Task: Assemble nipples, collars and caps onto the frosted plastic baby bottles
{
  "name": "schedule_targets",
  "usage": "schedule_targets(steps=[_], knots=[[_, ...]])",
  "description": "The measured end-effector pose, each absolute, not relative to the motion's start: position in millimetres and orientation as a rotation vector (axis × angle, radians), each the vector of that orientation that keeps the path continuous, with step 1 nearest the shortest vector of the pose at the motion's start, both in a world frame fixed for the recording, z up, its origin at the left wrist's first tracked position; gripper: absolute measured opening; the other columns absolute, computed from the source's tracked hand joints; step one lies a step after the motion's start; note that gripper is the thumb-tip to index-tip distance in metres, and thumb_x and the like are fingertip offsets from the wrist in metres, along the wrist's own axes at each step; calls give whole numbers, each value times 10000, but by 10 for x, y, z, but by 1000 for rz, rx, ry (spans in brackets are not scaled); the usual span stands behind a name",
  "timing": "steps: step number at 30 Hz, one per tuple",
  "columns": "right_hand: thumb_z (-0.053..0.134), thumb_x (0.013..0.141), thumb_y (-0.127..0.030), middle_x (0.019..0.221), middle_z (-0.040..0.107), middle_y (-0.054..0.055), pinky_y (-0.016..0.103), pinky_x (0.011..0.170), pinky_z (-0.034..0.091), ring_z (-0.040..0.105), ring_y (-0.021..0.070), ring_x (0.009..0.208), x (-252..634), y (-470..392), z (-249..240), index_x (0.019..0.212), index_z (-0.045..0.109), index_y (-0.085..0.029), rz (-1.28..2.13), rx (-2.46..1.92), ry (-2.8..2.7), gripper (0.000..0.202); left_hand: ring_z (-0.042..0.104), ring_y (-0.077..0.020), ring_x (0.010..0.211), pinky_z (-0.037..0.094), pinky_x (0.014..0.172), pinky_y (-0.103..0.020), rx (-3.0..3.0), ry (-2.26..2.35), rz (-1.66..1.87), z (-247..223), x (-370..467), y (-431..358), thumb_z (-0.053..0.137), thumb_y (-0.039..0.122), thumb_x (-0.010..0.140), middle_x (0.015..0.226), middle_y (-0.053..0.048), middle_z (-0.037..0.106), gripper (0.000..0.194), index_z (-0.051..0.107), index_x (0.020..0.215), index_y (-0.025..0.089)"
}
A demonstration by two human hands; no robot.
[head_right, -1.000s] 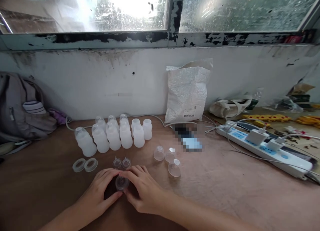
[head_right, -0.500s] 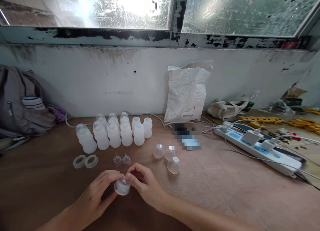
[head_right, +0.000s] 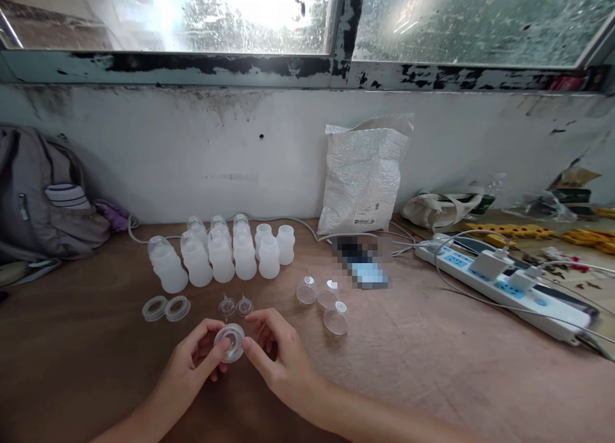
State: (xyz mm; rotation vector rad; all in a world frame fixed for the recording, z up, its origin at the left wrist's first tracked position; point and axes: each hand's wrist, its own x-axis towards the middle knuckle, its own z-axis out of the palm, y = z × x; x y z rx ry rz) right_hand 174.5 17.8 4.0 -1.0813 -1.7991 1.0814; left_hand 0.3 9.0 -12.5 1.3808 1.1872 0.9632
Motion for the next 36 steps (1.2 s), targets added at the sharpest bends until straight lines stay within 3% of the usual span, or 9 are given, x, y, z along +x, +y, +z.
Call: schedule_targets(steps=[7,18,22,28,36], knots=[[482,839,-270,718,543,-14,210,551,367,460,101,625,1724,181,58,943,507,-181,1058,-1063,-1943,139,579,-153,793,455,637,-218,1516,1079,901,-89,5,48,559,322,785,889,-34,613,246,468,974,195],[472,790,-127,752,537,-24,197,573,369,466,87,633,1719,148,46,927,472,-184,993,-976,-2037,148,588,-145,776,465,642,-219,1602,1103,896,-60,21,27,513,212,796,886,-28,611,152,474,943,196],[479,781,-125,696,517,-43,189,550,357,455,84,606,1704,153,23,930,468,-191,1017,-1009,-2013,163,585,-124,696,460,588,-201,1645,1144,898,-44,27,11,494,210,797,837,-15,614,151,470,945,203],[476,768,-116,656,486,-48,186,533,351,438,83,583,1657,141,10,873,476,-189,1035,-1054,-1936,127,498,-81,437,377,374,-156,1566,1272,807,-60,72,45,477,252,784,629,28,567,150,458,922,196],[448,710,-53,603,441,-64,182,481,302,375,72,526,1622,179,-89,801,447,-184,1062,-1052,-1885,159,410,-51,412,337,365,-144,1633,1316,804,-80,123,15,464,250,789,695,22,573,104,481,880,203]])
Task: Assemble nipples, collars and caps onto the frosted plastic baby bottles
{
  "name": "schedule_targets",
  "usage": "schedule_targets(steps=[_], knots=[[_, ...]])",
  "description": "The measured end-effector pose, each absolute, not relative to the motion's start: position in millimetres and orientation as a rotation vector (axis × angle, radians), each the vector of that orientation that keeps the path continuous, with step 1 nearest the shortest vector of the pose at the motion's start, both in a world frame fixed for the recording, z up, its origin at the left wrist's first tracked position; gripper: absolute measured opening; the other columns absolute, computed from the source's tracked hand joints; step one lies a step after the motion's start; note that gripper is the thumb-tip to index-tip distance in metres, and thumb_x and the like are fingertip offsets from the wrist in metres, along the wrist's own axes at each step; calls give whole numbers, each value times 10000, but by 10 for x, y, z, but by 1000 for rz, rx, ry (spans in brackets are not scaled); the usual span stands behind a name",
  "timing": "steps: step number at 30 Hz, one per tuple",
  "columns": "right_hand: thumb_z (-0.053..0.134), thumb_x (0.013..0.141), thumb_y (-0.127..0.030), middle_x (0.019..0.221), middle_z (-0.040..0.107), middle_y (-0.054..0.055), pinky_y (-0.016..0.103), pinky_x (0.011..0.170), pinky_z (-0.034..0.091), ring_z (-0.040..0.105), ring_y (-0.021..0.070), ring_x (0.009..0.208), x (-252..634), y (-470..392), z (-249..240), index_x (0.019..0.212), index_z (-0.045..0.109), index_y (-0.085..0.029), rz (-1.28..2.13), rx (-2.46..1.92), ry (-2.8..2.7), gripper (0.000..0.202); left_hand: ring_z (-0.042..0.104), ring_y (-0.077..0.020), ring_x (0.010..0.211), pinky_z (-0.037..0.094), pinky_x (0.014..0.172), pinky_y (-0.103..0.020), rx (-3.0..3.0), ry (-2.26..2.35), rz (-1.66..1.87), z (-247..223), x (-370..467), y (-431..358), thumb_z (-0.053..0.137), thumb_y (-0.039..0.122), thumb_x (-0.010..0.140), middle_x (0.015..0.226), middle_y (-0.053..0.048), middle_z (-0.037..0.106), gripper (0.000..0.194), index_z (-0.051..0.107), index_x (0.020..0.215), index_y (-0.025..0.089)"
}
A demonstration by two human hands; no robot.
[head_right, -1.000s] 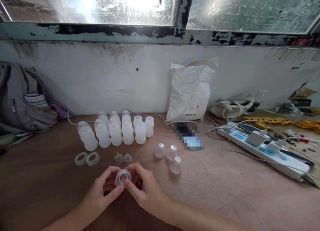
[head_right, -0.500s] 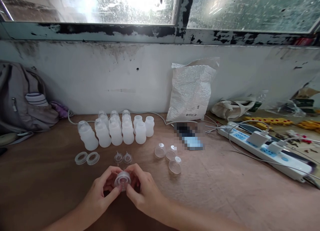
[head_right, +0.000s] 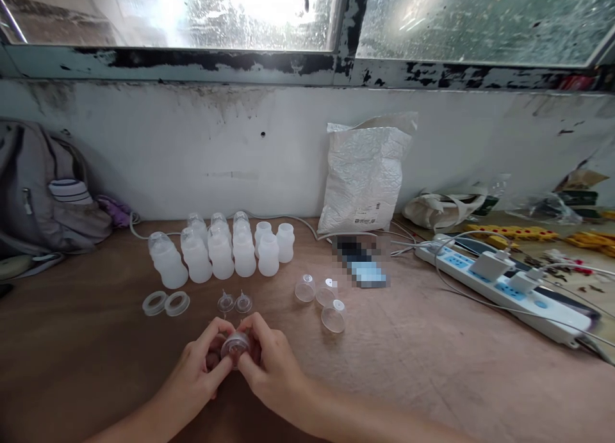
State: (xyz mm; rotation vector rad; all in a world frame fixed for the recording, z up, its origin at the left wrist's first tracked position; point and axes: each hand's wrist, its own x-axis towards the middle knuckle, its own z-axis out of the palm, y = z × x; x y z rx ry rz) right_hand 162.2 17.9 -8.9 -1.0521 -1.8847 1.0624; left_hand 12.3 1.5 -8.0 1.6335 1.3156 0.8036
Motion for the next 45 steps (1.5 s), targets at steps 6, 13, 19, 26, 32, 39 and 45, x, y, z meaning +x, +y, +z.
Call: schedule_targets(steps=[6,13,19,26,32,39,45], knots=[[462,736,-97,584,434,-61,180,476,314,382,72,515,1644,131,3,833,467,-177,989,-1022,-1909,126,448,-67,465,360,390,-141,1583,1231,906,-72,129,0,492,297,795,660,21,564,131,464,870,193],[460,825,-251,547,426,-51,187,458,310,383,75,499,1644,136,15,798,521,-163,985,-1072,-1900,110,381,-40,361,286,301,-113,1515,1205,888,-31,127,-23,426,401,835,576,48,528,213,464,847,192],[459,831,-264,554,438,-48,188,465,307,396,79,513,1649,130,-2,773,514,-165,1031,-1099,-1894,127,390,-44,378,301,320,-116,1523,1206,857,-32,127,-18,418,420,838,550,50,512,244,456,810,181],[449,832,-257,543,420,-56,191,462,292,368,76,500,1648,130,-33,741,479,-174,1037,-1101,-1894,127,398,-57,404,323,363,-144,1557,1210,836,-40,116,-32,403,436,845,543,49,485,274,467,793,175],[447,833,-244,535,412,-59,193,465,291,365,73,496,1662,116,14,739,491,-170,1024,-1094,-1936,128,398,-60,429,332,373,-138,1531,1184,854,-57,104,-32,428,416,836,553,48,487,250,453,768,178],[450,844,-265,583,479,-35,193,467,320,412,80,521,1682,135,38,825,538,-158,1064,-1035,-1914,141,401,-40,380,304,316,-111,1454,1160,914,-100,107,12,454,398,819,554,58,482,222,450,801,176],[490,825,-250,686,505,-9,206,520,365,446,93,589,1665,161,20,786,553,-159,1035,-1080,-1847,117,497,-69,392,295,279,-108,1433,1216,844,-92,110,23,456,429,811,640,13,586,259,457,898,185]])
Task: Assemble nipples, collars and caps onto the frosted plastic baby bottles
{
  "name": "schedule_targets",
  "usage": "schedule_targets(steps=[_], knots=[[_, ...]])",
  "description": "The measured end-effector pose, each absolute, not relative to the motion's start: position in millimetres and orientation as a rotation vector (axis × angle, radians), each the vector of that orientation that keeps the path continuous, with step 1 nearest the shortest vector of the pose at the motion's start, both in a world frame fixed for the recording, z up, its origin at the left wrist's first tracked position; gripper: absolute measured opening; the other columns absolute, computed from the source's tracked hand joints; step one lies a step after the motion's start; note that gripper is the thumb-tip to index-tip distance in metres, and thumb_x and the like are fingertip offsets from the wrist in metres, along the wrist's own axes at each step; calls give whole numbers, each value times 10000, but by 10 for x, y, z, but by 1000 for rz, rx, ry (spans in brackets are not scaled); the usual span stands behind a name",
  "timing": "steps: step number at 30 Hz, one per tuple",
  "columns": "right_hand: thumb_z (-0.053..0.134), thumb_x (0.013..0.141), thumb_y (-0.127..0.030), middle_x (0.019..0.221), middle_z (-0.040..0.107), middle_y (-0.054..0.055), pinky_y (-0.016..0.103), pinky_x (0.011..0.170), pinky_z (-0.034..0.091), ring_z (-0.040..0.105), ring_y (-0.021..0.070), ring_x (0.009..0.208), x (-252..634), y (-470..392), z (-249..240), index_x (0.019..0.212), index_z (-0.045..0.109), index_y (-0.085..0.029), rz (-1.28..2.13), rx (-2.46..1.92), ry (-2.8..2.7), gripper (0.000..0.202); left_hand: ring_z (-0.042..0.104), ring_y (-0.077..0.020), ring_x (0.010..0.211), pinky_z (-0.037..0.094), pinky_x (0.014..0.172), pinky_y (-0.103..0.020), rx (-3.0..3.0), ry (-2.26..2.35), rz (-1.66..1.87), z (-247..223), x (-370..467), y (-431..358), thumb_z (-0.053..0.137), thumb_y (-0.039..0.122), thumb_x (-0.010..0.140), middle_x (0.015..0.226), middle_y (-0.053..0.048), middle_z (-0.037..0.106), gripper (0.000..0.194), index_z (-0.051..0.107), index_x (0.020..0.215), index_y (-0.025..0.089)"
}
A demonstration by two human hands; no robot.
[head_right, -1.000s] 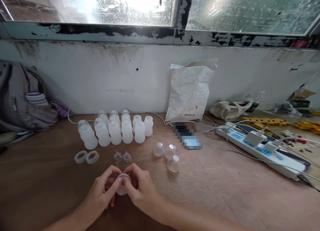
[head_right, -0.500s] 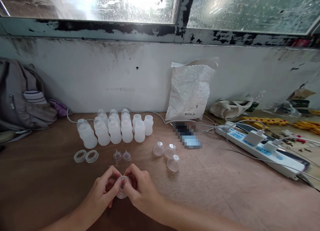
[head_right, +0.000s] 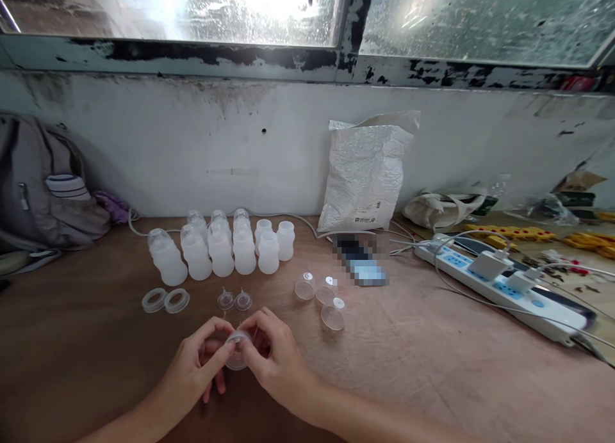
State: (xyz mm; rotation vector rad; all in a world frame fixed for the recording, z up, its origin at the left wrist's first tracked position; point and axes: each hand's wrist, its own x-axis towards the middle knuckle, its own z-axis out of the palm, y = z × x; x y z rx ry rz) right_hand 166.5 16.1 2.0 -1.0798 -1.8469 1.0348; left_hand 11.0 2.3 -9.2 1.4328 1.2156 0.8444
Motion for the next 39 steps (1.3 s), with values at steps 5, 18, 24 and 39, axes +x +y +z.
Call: schedule_targets(steps=[5,18,24,39], knots=[[480,828,-251,740,489,0,215,551,391,460,103,632,1669,154,-12,791,527,-170,1049,-1049,-1850,100,468,-49,355,297,286,-106,1522,1254,813,-39,104,-35,428,411,829,657,5,610,223,443,861,191],[444,832,-190,713,450,1,212,515,365,445,101,606,1668,126,-13,759,510,-169,889,-1016,-1992,100,358,-54,324,271,321,-144,1635,1283,794,-19,114,-73,384,388,847,506,47,518,190,411,793,207],[455,811,-161,719,444,0,212,507,362,440,99,594,1670,133,-33,776,521,-165,888,-996,-2020,75,353,-54,339,296,337,-142,1622,1295,792,-16,118,-48,392,361,843,485,69,471,167,384,771,211],[479,843,-291,720,542,3,211,528,427,491,95,594,1642,185,-7,888,538,-159,1307,-1007,-1740,151,444,-56,307,311,271,-119,1406,1252,884,-97,88,24,444,413,814,545,61,558,211,405,842,208]])
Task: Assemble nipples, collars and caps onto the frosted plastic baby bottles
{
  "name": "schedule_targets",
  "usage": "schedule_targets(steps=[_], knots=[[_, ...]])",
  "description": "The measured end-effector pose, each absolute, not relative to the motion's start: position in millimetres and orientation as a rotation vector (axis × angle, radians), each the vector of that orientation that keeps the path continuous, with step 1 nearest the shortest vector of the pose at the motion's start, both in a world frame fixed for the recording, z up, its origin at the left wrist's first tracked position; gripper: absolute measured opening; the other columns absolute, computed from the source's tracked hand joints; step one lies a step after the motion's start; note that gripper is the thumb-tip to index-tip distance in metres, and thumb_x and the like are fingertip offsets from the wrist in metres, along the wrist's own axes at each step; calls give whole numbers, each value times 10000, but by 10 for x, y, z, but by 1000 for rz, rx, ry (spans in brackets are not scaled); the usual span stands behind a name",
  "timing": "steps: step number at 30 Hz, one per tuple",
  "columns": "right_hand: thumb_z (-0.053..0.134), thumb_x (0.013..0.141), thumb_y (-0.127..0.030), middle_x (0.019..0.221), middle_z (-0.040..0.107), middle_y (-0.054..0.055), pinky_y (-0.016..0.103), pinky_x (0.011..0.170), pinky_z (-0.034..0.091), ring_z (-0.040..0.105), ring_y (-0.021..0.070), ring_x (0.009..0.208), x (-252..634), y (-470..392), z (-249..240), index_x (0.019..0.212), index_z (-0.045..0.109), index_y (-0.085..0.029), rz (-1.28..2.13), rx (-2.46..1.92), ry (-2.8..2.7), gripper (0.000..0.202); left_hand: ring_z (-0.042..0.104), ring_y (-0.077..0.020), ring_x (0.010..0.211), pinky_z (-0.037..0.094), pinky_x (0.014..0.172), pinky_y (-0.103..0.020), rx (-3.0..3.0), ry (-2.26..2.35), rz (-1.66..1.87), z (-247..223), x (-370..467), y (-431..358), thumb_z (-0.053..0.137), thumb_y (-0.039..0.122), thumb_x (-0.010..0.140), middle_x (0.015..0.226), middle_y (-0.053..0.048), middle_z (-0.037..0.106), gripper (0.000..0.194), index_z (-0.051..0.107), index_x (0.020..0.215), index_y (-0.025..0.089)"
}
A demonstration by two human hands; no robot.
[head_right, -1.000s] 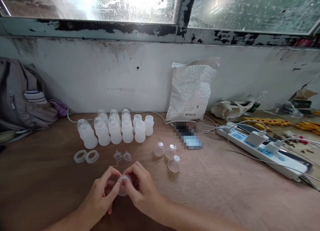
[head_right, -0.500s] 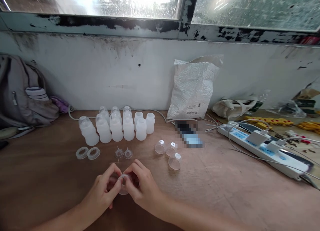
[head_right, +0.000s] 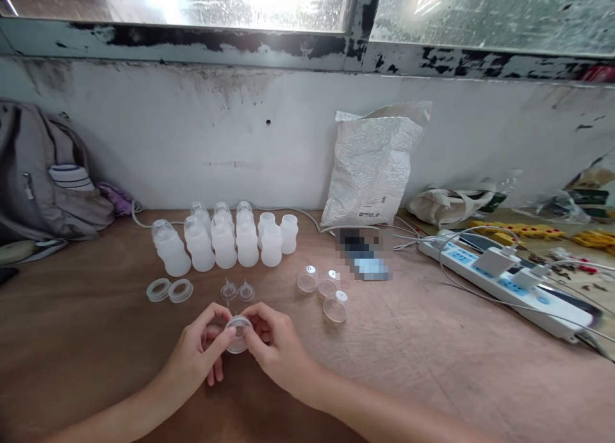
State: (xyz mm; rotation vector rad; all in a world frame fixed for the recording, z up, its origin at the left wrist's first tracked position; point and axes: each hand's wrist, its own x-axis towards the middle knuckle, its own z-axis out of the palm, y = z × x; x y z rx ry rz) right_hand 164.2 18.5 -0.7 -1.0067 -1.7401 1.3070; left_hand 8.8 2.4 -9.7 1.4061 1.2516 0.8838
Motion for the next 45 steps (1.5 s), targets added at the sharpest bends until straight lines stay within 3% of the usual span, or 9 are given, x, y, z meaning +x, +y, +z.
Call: schedule_targets(steps=[6,11,16,28,45], knots=[[491,832,-351,658,518,-12,207,463,423,476,82,517,1646,186,-37,862,520,-149,1387,-998,-1668,206,440,-74,315,312,279,-142,1438,1274,829,-69,85,16,417,447,823,501,59,530,265,452,912,201],[507,817,-376,649,515,-17,208,442,426,486,80,489,1650,169,-30,837,507,-149,1399,-1026,-1653,227,480,-82,517,386,461,-173,1696,1329,940,-22,64,20,461,375,823,671,25,559,191,525,823,195],[505,818,-371,637,495,-29,211,450,431,492,80,484,1651,158,-18,811,480,-159,1404,-1016,-1647,213,493,-98,602,376,507,-183,1683,1292,937,7,75,31,458,358,828,730,16,548,183,520,798,189],[494,818,-341,550,440,-49,186,428,328,420,70,475,1657,132,26,718,464,-172,1242,-1063,-1777,199,453,-99,597,361,528,-189,1668,1229,936,-15,74,-18,439,323,838,680,29,482,168,465,747,184],[479,816,-289,541,413,-48,193,446,287,357,71,496,1656,108,-32,672,467,-166,1104,-1033,-1840,190,433,-97,534,325,482,-189,1738,1324,895,-13,107,-57,426,334,831,607,35,466,199,456,706,182]])
